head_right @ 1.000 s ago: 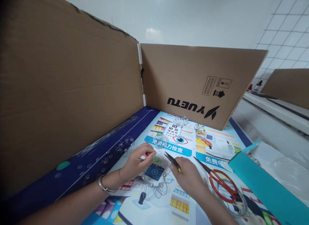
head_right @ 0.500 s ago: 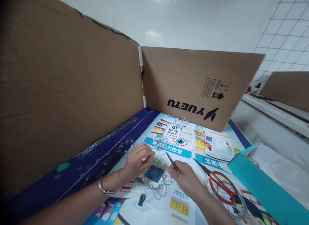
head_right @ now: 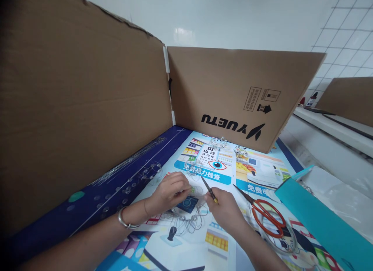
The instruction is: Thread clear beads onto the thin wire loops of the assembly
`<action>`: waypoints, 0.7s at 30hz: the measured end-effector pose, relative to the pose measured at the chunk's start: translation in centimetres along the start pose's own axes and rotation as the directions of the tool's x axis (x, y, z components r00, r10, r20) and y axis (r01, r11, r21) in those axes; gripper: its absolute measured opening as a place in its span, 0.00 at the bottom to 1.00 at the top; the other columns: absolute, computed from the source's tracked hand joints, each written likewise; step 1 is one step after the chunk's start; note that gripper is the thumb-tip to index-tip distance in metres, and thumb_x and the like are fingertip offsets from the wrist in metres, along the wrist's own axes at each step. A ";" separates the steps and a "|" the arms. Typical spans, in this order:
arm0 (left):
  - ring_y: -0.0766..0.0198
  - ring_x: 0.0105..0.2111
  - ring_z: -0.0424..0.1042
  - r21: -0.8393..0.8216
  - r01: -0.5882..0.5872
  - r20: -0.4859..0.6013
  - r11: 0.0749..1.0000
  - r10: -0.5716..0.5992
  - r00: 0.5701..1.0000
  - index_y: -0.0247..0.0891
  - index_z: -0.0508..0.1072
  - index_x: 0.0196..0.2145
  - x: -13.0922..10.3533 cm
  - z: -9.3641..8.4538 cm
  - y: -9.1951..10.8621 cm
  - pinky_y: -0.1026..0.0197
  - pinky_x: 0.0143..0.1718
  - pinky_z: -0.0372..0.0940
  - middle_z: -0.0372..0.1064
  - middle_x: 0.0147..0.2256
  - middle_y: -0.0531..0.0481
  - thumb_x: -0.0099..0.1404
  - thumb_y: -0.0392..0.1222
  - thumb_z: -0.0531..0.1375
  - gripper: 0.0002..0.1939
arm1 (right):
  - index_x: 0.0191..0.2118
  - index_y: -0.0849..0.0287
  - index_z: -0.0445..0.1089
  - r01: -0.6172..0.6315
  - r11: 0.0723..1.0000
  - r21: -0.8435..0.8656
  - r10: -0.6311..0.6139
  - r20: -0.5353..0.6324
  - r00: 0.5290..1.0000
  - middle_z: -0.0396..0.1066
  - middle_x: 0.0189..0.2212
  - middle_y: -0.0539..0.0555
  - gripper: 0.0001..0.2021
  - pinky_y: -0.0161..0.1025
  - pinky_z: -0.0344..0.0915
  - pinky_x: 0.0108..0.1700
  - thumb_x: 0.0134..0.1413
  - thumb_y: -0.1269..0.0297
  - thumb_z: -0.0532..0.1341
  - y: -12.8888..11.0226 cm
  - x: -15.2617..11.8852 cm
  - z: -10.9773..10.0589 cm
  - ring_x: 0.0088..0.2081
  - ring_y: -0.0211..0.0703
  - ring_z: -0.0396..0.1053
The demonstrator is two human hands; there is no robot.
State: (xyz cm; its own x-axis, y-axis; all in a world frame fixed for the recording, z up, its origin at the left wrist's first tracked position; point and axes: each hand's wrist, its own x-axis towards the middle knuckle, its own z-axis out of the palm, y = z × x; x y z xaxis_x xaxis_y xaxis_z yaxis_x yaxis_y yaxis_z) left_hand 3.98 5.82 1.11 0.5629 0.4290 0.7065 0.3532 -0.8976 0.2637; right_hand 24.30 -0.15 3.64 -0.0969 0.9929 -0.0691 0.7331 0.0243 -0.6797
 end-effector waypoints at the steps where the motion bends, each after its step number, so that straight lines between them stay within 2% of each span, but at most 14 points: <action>1: 0.65 0.30 0.64 -0.026 -0.006 0.024 1.000 0.006 1.000 0.37 0.67 0.27 0.1 -0.1 0.0 0.60 0.35 0.60 0.67 0.27 0.50 0.61 0.32 0.54 0.06 | 0.26 0.57 0.61 -0.011 1.000 0.009 0.011 -0.011 1.000 0.62 0.19 0.47 0.13 0.32 0.53 0.24 0.54 0.56 0.50 0.2 0.0 0.0 0.22 0.35 0.59; 3: 0.66 0.29 0.63 -0.053 0.006 0.034 0.999 -0.004 0.999 0.37 0.66 0.27 0.2 -0.1 0.0 0.61 0.34 0.60 0.66 0.26 0.51 0.61 0.32 0.53 0.06 | 0.27 0.57 0.61 -0.042 0.998 0.038 0.043 -0.017 0.999 0.62 0.19 0.47 0.13 0.32 0.53 0.24 0.54 0.55 0.49 0.7 0.1 0.0 0.22 0.35 0.59; 6: 0.65 0.29 0.63 -0.014 0.056 -0.041 0.998 -0.057 0.998 0.37 0.66 0.26 0.1 -0.1 -0.1 0.61 0.33 0.60 0.64 0.25 0.51 0.60 0.32 0.53 0.06 | 0.26 0.58 0.61 -0.080 0.993 0.086 0.077 0.032 0.996 0.62 0.19 0.47 0.14 0.32 0.53 0.23 0.54 0.54 0.50 1.2 -0.1 -0.1 0.21 0.35 0.59; 11: 0.65 0.30 0.63 0.096 0.020 -0.157 0.995 -0.005 0.988 0.37 0.66 0.26 -0.2 0.1 -0.2 0.60 0.34 0.60 0.64 0.25 0.51 0.58 0.31 0.56 0.05 | 0.26 0.59 0.62 -0.021 0.994 0.105 0.009 0.115 0.993 0.63 0.20 0.48 0.15 0.32 0.53 0.25 0.53 0.52 0.51 0.3 -0.9 -0.4 0.23 0.35 0.59; 15: 0.64 0.31 0.64 0.133 -0.033 -0.145 0.991 0.052 0.988 0.37 0.66 0.27 -0.4 0.3 -0.2 0.59 0.34 0.60 0.64 0.25 0.51 0.58 0.31 0.56 0.04 | 0.26 0.59 0.61 0.032 0.998 0.050 -0.038 0.124 0.992 0.64 0.22 0.49 0.16 0.32 0.54 0.27 0.55 0.52 0.50 -0.8 -1.3 -0.3 0.25 0.36 0.60; 21: 0.65 0.31 0.63 0.126 -0.045 -0.111 0.991 0.059 0.992 0.37 0.66 0.27 -0.3 0.3 0.2 0.59 0.34 0.59 0.66 0.26 0.51 0.59 0.32 0.56 0.05 | 0.24 0.58 0.58 -0.016 0.999 -0.027 0.020 0.128 0.992 0.64 0.20 0.48 0.13 0.31 0.52 0.26 0.55 0.58 0.49 -1.7 -1.6 -0.1 0.24 0.35 0.60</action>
State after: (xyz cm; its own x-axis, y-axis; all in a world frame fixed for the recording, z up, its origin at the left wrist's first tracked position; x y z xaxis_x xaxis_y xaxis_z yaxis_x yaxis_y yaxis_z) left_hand 4.07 5.54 0.75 0.4962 0.3611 0.7895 0.4192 -0.8960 0.1464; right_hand 23.23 -1.73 4.97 -0.1679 0.9701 -0.1753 0.7528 0.0114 -0.6582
